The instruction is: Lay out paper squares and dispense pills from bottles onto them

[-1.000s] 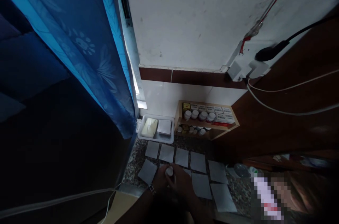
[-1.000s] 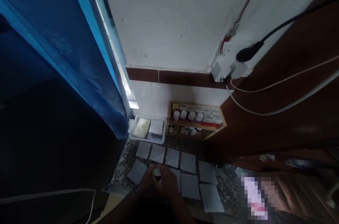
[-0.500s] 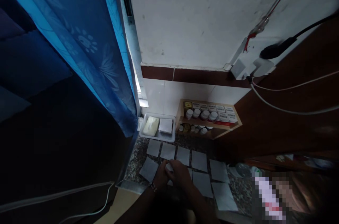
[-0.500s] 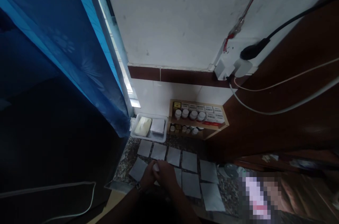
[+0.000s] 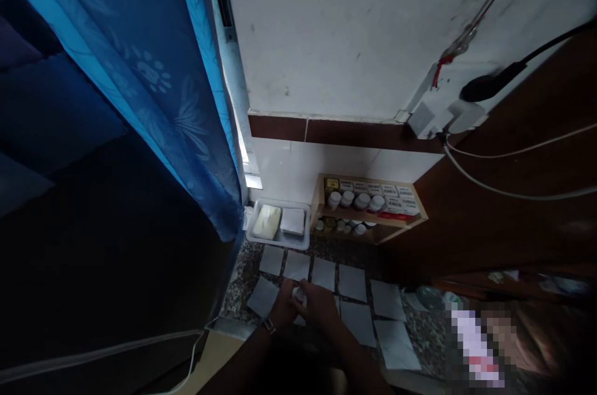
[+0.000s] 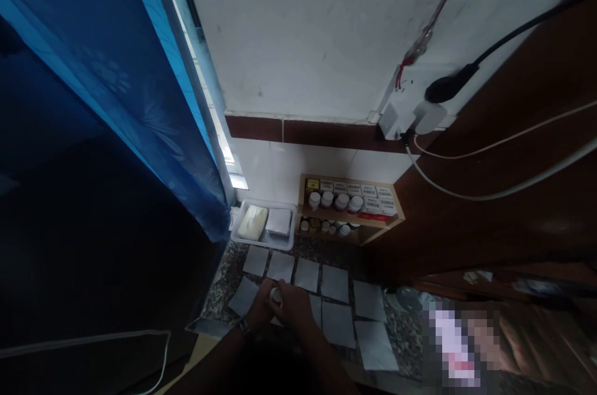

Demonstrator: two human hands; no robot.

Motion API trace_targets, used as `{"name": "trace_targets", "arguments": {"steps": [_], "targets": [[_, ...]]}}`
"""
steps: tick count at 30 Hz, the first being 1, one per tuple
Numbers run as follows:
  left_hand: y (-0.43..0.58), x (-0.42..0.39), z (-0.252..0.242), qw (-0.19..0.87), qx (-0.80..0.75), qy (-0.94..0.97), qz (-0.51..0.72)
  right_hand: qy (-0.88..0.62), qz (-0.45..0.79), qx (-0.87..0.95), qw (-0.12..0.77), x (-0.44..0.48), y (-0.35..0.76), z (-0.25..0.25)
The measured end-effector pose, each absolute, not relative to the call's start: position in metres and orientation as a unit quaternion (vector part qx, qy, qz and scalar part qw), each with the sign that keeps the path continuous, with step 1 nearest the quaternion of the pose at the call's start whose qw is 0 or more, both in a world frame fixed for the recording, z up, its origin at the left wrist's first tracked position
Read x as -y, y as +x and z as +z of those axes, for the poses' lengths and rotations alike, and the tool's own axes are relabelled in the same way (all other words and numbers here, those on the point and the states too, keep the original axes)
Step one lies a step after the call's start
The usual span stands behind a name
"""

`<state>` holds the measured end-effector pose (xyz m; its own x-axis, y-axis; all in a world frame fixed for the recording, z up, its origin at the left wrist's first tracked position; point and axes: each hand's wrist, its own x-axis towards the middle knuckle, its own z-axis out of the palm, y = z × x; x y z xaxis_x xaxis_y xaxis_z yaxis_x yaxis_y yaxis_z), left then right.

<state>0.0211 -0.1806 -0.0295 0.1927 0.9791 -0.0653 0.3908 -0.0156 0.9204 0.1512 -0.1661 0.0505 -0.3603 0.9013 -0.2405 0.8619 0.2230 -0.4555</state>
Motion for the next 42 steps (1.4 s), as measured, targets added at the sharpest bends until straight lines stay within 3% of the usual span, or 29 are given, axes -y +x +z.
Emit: {"name": "trace_targets", "arguments": {"steps": [3, 12, 22, 27, 30, 34, 42], "targets": [[0.02, 0.179, -0.035, 0.441, -0.542, 0.638, 0.322, -0.571, 0.277, 0.773, 0.014, 0.164, 0.148, 0.045], [0.018, 0.164, -0.041, 0.424, -0.503, 0.69, 0.301, -0.467, 0.29, 0.824, 0.133, 0.168, 0.165, 0.018], [0.002, 0.15, -0.025, 0.546, -0.458, 0.674, 0.195, -0.487, 0.382, 0.772, 0.148, 0.162, 0.171, 0.021], [0.001, 0.148, -0.021, 0.508, -0.536, 0.647, 0.19, -0.503, 0.321, 0.764, 0.245, 0.154, 0.175, 0.005], [0.001, 0.147, -0.018, 0.493, -0.558, 0.632, 0.216, -0.587, 0.275, 0.705, 0.288, 0.134, 0.191, -0.015], [0.003, 0.149, -0.018, 0.49, -0.586, 0.599, 0.24, -0.713, 0.209, 0.611, 0.272, 0.096, 0.21, -0.051], [0.002, 0.153, -0.033, 0.493, -0.611, 0.559, 0.266, -0.784, 0.137, 0.594, 0.119, 0.054, 0.216, -0.089]]}}
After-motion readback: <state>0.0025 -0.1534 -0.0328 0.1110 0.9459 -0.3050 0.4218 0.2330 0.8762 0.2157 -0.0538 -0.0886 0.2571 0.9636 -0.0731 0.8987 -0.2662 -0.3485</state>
